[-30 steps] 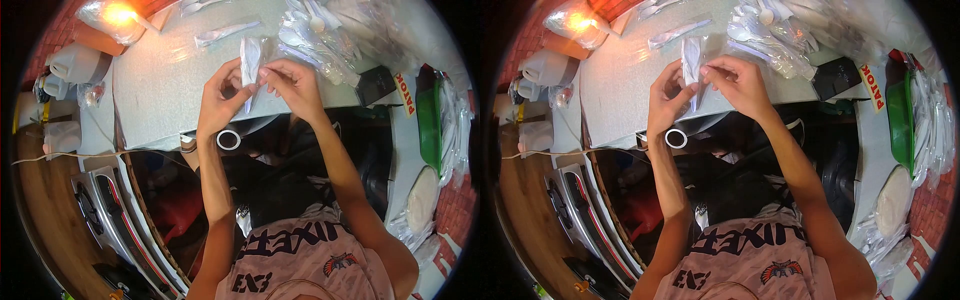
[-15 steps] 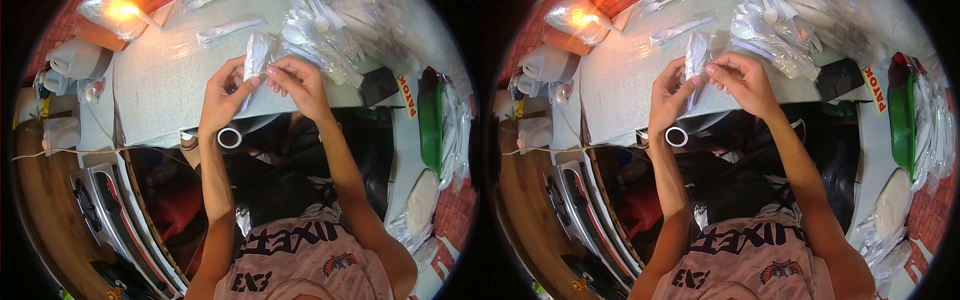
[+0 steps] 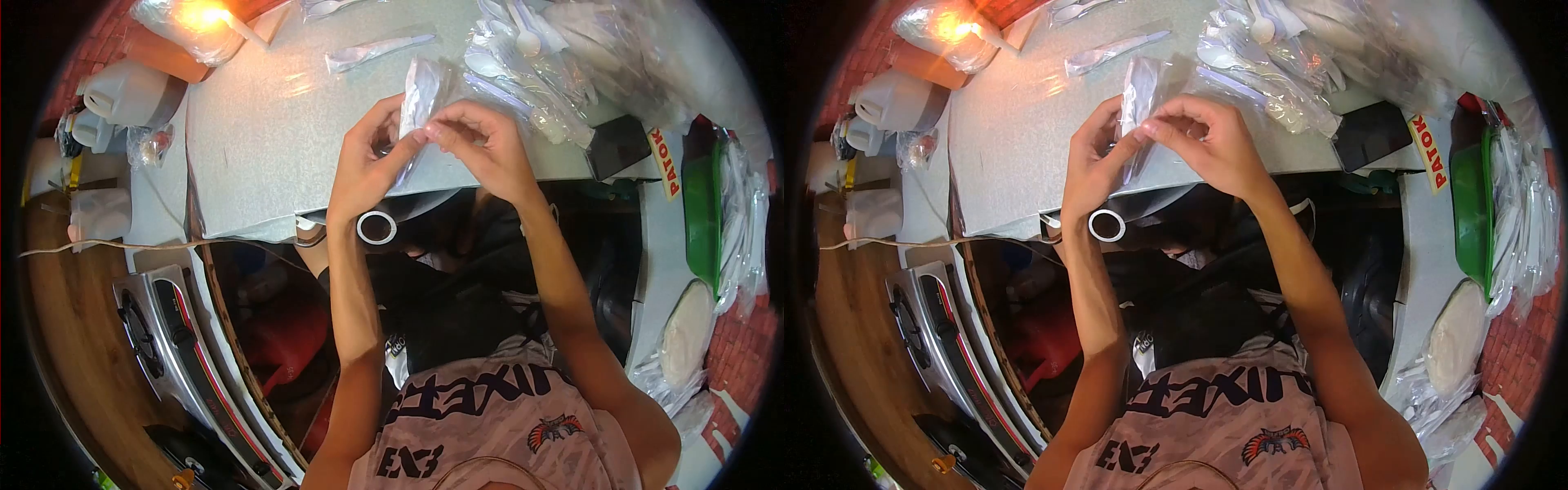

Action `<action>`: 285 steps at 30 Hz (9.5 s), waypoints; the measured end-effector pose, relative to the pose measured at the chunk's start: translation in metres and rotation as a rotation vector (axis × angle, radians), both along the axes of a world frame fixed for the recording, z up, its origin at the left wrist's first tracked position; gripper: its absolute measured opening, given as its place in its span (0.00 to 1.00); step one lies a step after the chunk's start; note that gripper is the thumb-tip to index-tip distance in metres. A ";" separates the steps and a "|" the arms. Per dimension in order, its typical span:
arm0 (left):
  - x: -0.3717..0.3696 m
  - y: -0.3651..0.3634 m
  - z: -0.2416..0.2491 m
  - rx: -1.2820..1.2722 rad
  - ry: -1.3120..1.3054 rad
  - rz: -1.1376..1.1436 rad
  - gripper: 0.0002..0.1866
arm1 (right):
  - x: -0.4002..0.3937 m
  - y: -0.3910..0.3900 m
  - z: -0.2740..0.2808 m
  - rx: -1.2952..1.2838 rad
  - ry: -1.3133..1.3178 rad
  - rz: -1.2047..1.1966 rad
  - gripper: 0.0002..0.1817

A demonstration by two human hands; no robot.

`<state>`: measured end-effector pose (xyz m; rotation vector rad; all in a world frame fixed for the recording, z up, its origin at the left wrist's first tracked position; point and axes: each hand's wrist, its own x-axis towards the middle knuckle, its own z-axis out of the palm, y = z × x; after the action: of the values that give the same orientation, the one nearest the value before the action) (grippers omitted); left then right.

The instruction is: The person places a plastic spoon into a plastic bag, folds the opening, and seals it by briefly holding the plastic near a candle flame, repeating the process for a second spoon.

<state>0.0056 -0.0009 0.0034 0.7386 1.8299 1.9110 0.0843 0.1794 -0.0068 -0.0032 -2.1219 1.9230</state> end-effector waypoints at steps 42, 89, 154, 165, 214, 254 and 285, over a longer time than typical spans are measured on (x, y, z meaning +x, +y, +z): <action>0.007 0.003 0.004 -0.018 0.093 0.079 0.20 | 0.003 -0.019 -0.002 0.094 0.110 -0.216 0.04; 0.004 0.003 -0.007 -0.013 0.014 0.139 0.19 | -0.001 -0.016 0.018 0.220 -0.004 -0.056 0.10; 0.000 -0.004 0.002 0.100 -0.194 0.041 0.18 | 0.003 0.006 0.012 -0.067 -0.144 0.052 0.13; 0.001 -0.006 0.000 0.065 -0.086 0.006 0.18 | -0.002 -0.009 0.015 -0.096 -0.100 0.018 0.11; -0.004 -0.015 -0.002 0.213 -0.206 0.030 0.17 | -0.019 0.036 0.049 -0.323 0.126 -0.139 0.13; -0.014 -0.022 -0.005 0.391 -0.319 -0.132 0.32 | -0.007 -0.006 0.032 -0.376 0.167 -0.449 0.17; -0.006 0.003 -0.003 0.265 -0.228 0.367 0.15 | -0.002 -0.063 0.012 0.532 0.485 -0.285 0.10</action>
<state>-0.0007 0.0022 -0.0001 0.2526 1.6763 2.3912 0.0826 0.1166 0.0057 0.2284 -2.0773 1.0308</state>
